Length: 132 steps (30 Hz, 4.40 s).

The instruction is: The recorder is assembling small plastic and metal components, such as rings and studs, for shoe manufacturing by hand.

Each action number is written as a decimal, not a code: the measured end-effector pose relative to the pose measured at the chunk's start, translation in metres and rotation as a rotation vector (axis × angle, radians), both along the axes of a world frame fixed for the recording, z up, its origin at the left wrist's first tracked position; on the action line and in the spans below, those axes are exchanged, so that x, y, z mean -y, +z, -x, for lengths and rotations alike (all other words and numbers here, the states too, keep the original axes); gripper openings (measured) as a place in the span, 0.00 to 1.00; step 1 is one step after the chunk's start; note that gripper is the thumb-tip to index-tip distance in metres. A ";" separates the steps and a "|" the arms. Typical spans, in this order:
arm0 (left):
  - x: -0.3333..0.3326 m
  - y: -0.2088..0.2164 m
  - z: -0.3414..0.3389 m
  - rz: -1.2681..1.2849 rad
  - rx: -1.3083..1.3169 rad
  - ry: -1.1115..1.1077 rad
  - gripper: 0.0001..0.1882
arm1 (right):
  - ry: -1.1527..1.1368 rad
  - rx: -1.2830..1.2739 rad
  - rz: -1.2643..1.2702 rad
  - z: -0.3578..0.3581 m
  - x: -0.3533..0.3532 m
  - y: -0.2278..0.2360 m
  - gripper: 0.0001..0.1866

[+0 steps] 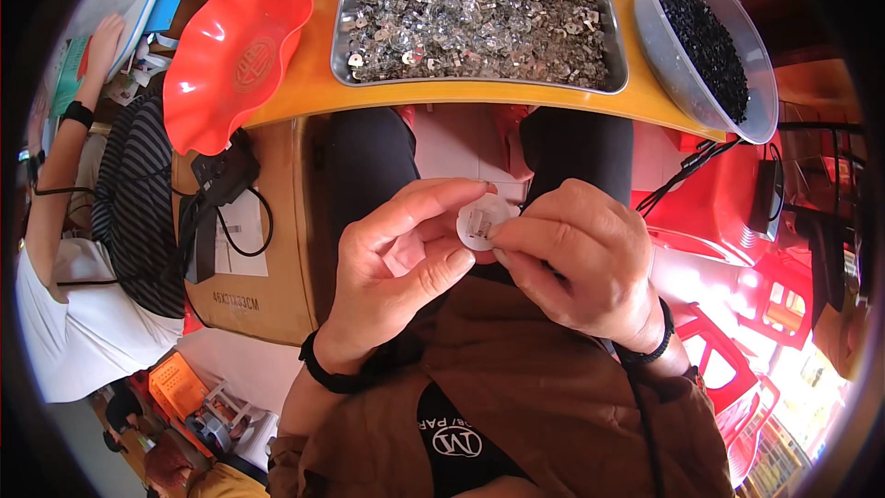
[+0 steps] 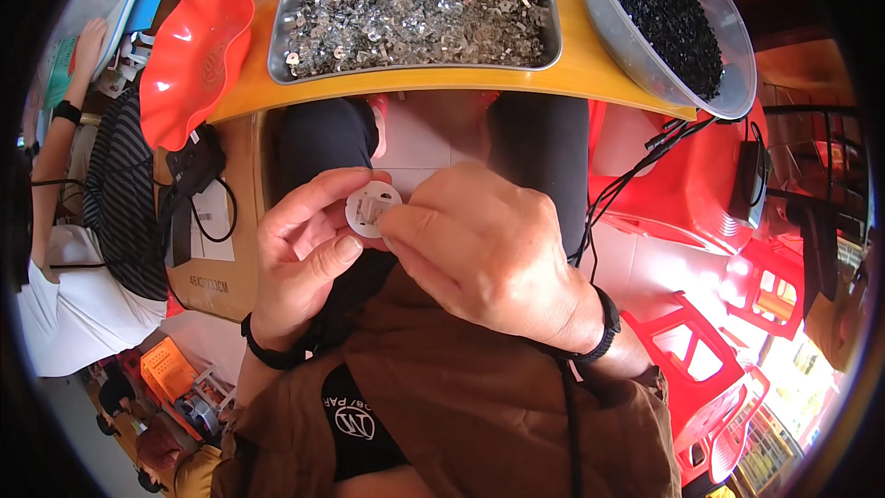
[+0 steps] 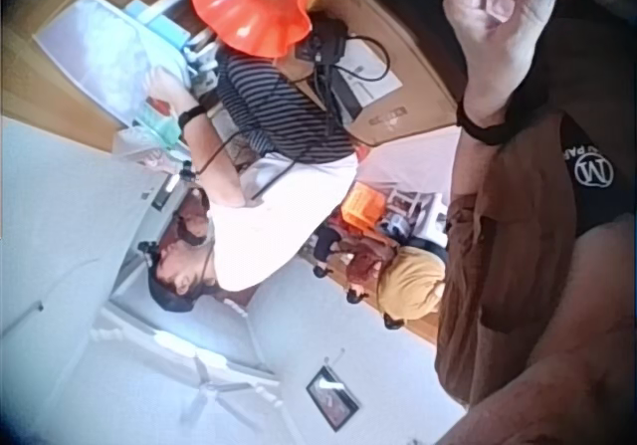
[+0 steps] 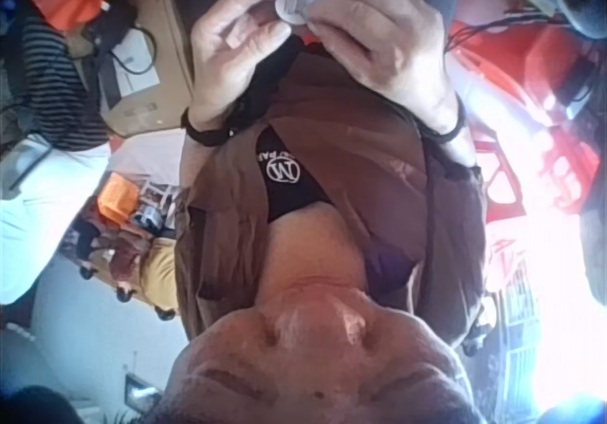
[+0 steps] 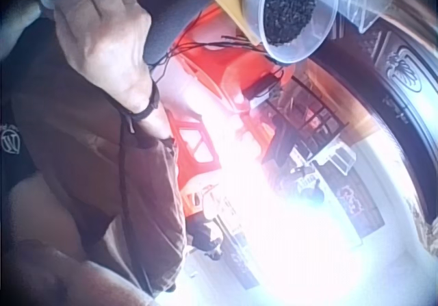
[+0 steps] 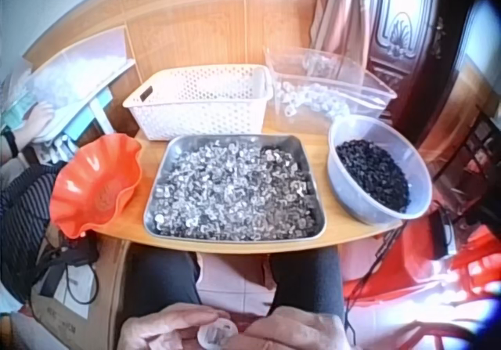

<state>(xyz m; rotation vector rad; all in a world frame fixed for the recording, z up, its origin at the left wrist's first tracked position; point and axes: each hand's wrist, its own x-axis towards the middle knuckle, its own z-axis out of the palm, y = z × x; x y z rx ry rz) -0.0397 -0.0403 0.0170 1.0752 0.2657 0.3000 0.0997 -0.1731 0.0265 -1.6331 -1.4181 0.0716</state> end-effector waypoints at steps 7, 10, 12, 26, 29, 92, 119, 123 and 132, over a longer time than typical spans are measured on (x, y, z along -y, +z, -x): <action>-0.002 -0.003 0.001 -0.031 -0.056 -0.046 0.22 | 0.064 0.551 0.047 -0.004 0.008 0.002 0.18; -0.001 -0.001 0.000 -0.001 -0.068 -0.055 0.21 | 0.075 0.564 -0.022 -0.005 0.007 -0.001 0.20; 0.000 -0.002 -0.001 0.007 -0.063 -0.065 0.21 | 0.071 0.540 -0.053 -0.006 0.008 -0.005 0.19; 0.002 -0.003 0.002 -0.043 -0.025 -0.056 0.17 | -0.032 0.439 -0.143 -0.003 0.005 -0.015 0.18; 0.002 -0.003 0.002 -0.069 -0.004 -0.045 0.17 | -0.016 0.450 -0.119 -0.002 0.005 -0.016 0.18; -0.002 -0.001 -0.001 -0.497 -0.072 0.006 0.17 | -0.020 0.508 -0.043 0.003 0.000 -0.013 0.22; 0.004 -0.006 0.001 0.042 -0.151 0.106 0.17 | -0.619 0.351 0.994 -0.247 0.073 0.002 0.11; 0.006 -0.006 -0.002 0.033 -0.156 0.090 0.17 | -0.702 0.264 0.874 -0.240 0.075 0.004 0.10; 0.008 -0.006 -0.003 0.024 -0.169 0.073 0.16 | -0.653 0.256 0.677 -0.243 0.081 0.008 0.09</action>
